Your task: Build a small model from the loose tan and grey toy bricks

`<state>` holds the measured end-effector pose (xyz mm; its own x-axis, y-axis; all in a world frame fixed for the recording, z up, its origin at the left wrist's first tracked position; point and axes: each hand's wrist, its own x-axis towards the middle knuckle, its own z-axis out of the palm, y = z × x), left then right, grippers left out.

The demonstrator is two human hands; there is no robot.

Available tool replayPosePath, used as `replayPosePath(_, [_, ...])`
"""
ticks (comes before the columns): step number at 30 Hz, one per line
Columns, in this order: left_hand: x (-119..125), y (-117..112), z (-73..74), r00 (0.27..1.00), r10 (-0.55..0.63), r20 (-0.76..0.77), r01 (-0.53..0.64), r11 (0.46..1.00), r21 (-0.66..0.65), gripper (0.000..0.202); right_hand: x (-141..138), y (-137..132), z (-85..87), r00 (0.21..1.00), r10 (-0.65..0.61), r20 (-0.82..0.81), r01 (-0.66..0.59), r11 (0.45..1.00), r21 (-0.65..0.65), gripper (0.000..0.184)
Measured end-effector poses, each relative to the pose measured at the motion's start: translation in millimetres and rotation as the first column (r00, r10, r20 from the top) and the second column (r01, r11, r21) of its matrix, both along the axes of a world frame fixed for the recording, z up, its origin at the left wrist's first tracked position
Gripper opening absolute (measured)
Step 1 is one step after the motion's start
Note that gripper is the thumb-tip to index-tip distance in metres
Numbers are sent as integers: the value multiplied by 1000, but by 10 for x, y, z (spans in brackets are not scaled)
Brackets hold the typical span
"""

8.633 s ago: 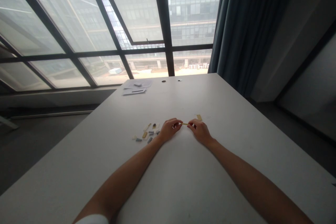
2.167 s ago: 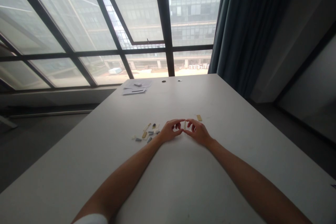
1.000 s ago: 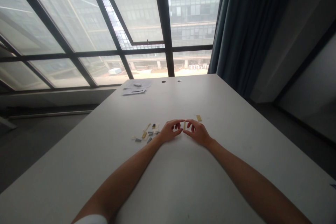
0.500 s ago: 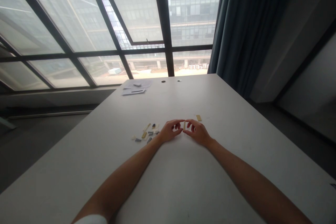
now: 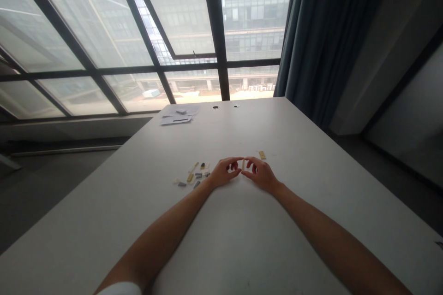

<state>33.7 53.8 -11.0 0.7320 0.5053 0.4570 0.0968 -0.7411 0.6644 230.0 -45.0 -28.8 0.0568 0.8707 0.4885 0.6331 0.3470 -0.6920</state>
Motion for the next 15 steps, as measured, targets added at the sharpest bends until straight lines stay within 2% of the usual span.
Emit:
replayPosePath(6, [1,3,-11,1000,12,-12,-12,1000,-2,43,-6,-6,12,1000,5,-2,-5,1000,-2,44])
replayPosePath(15, [40,38,-54,991,131,-27,-130,991,30,30,-9,-11,23,1000,-18,-5,18,1000,-4,45])
